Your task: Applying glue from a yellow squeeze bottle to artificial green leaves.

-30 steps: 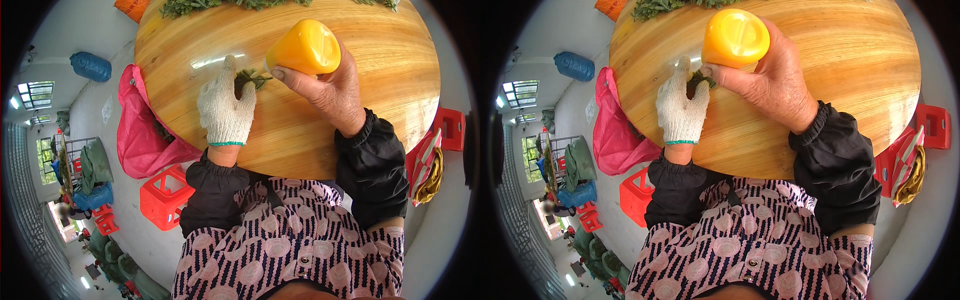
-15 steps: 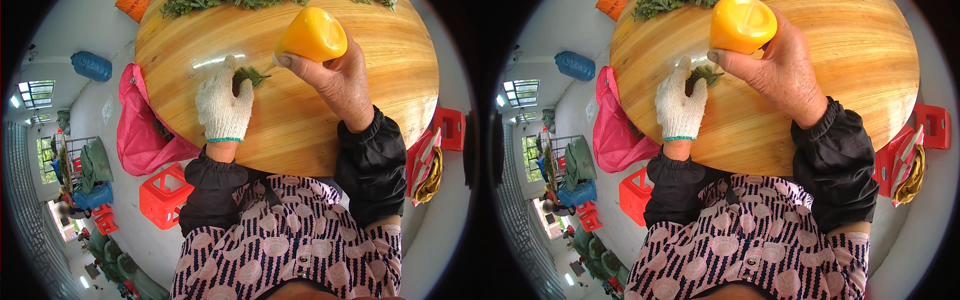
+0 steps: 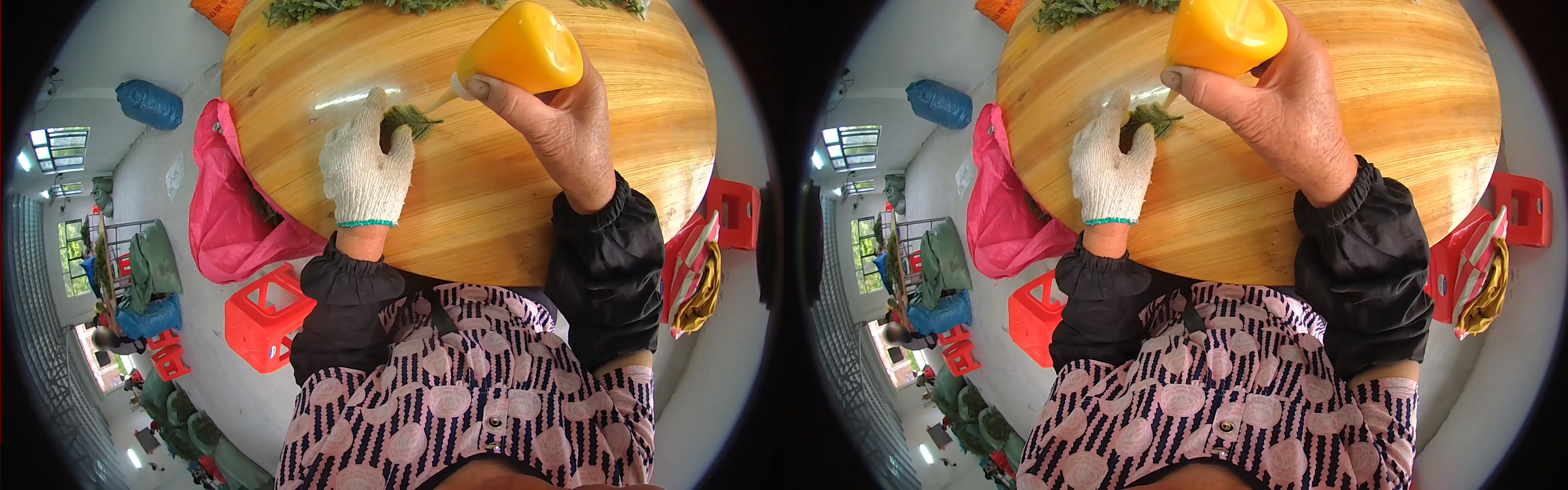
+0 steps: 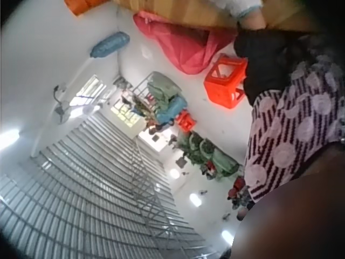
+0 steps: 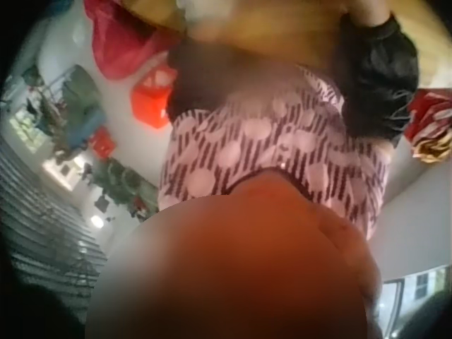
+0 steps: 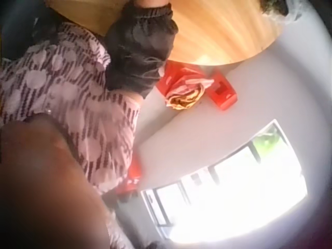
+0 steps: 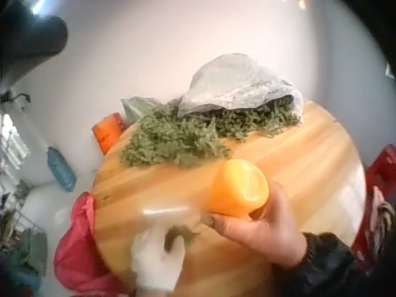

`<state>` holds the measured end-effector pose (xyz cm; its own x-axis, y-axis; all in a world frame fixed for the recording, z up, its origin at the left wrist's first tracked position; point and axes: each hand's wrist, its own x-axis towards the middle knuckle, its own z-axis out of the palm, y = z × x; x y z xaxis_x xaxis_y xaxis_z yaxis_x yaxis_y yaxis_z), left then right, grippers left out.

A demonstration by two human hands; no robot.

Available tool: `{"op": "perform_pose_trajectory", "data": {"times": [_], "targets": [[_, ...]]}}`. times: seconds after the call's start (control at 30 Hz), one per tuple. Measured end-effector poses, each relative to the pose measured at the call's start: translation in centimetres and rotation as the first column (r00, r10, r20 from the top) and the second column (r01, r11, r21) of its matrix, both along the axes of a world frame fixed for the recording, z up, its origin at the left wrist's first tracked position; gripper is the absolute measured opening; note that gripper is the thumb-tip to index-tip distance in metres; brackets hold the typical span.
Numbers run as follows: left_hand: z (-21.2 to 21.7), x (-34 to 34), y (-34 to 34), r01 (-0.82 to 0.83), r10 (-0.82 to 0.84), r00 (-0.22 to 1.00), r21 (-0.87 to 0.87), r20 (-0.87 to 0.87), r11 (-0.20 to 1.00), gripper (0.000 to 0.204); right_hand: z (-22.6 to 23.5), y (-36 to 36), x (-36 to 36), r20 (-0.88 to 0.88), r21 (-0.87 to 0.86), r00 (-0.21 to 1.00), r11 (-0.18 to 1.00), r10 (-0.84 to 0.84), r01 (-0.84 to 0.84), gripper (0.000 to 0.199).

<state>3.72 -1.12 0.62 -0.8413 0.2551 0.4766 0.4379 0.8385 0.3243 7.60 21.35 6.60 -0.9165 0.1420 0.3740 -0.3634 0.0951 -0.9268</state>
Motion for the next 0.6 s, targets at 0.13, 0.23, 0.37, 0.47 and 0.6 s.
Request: {"op": "perform_pose_trajectory", "data": {"times": [0.13, 0.23, 0.37, 0.47, 0.6], "targets": [[0.1, 0.01, 0.08, -0.011, 0.011, 1.0, 0.004, 0.009, 1.0, 0.049, -0.11, 0.02, -0.06, 0.0, 0.029, 1.0, 1.0, 0.01, -0.01, 0.04], [0.15, 0.05, 0.11, -0.01, 0.01, 1.0, 0.008, 0.006, 1.0, 0.049, -0.2, -0.11, -0.16, 0.004, 0.016, 1.0, 1.0, 0.014, -0.014, 0.041], [0.09, -0.03, 0.09, -0.002, 0.002, 1.0, 0.013, 0.001, 1.0, 0.049, -0.27, -0.25, -0.08, 0.004, 0.033, 1.0, 0.999, -0.018, 0.018, 0.043], [-0.02, -0.04, 0.05, -0.004, 0.004, 1.0, 0.022, -0.007, 1.0, 0.049, -0.3, -0.24, -0.19, 0.003, 0.027, 1.0, 1.0, -0.016, 0.016, 0.042], [-0.17, -0.1, 0.0, 0.009, -0.009, 0.999, 0.024, -0.036, 1.0, 0.048, -0.17, 0.28, -0.4, 0.023, -0.005, 0.999, 1.0, 0.024, -0.024, 0.038]]}}
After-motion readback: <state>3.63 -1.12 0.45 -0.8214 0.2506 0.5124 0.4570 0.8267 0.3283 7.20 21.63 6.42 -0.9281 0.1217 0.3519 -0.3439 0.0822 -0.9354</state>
